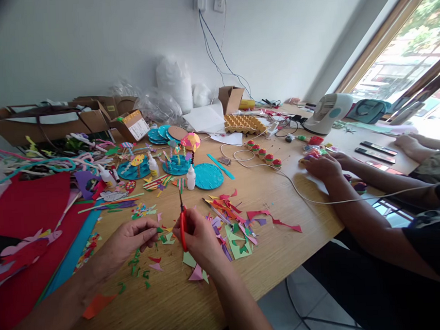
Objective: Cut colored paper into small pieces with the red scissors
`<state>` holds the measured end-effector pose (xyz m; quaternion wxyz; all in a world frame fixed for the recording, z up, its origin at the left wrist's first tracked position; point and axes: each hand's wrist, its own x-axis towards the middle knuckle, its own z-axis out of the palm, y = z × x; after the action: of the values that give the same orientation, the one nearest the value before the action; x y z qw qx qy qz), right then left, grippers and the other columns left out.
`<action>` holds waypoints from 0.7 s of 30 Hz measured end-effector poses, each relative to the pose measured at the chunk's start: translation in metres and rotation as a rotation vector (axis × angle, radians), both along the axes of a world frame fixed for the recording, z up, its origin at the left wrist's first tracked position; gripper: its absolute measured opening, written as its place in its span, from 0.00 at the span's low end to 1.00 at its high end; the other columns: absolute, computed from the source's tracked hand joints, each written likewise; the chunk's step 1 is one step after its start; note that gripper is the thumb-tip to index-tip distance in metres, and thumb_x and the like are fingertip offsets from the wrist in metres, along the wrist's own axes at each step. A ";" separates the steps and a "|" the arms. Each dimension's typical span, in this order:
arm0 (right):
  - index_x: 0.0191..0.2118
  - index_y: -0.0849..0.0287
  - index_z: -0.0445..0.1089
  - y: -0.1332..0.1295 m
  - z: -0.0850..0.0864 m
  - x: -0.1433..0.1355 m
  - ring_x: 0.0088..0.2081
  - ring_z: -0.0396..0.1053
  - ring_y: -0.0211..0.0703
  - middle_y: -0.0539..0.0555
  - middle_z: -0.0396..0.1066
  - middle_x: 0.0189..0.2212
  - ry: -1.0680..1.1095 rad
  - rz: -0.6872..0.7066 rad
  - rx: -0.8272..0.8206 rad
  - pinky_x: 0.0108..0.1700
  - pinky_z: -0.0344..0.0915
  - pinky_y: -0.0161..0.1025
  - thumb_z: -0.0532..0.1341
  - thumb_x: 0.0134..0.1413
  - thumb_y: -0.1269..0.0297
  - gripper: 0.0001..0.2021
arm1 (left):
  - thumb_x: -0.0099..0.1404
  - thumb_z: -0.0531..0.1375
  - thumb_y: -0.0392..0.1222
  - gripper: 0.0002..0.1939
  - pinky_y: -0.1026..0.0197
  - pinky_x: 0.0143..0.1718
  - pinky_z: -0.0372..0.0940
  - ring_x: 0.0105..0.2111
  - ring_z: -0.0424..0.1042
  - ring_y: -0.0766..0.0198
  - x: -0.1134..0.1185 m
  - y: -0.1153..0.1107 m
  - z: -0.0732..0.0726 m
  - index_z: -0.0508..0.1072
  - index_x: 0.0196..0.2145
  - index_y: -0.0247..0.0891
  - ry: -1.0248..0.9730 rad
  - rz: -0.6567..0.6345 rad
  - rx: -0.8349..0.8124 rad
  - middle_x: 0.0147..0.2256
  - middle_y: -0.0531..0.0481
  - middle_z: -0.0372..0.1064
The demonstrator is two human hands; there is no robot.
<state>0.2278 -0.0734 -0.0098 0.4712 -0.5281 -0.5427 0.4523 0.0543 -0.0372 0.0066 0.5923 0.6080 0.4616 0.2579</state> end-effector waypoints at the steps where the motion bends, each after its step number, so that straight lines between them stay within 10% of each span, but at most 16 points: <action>1: 0.29 0.58 0.62 0.000 0.000 -0.003 0.24 0.59 0.35 0.46 0.63 0.23 -0.027 0.013 -0.004 0.26 0.56 0.32 0.60 0.43 0.69 0.05 | 0.53 0.57 0.45 0.10 0.68 0.19 0.52 0.20 0.60 0.70 0.000 -0.001 0.000 0.69 0.24 0.35 0.006 -0.011 0.022 0.20 0.56 0.63; 21: 0.25 0.58 0.55 -0.015 0.013 -0.021 0.23 0.51 0.33 0.43 0.53 0.19 -0.284 0.169 0.017 0.24 0.48 0.30 0.58 0.50 0.65 0.09 | 0.58 0.55 0.42 0.07 0.68 0.21 0.55 0.20 0.57 0.70 -0.021 -0.015 0.002 0.67 0.26 0.38 -0.043 0.091 0.154 0.20 0.58 0.59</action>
<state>0.2069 -0.0881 0.0029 0.3543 -0.5351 -0.6503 0.4065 0.0331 -0.0523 0.0082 0.5411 0.6245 0.4547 0.3324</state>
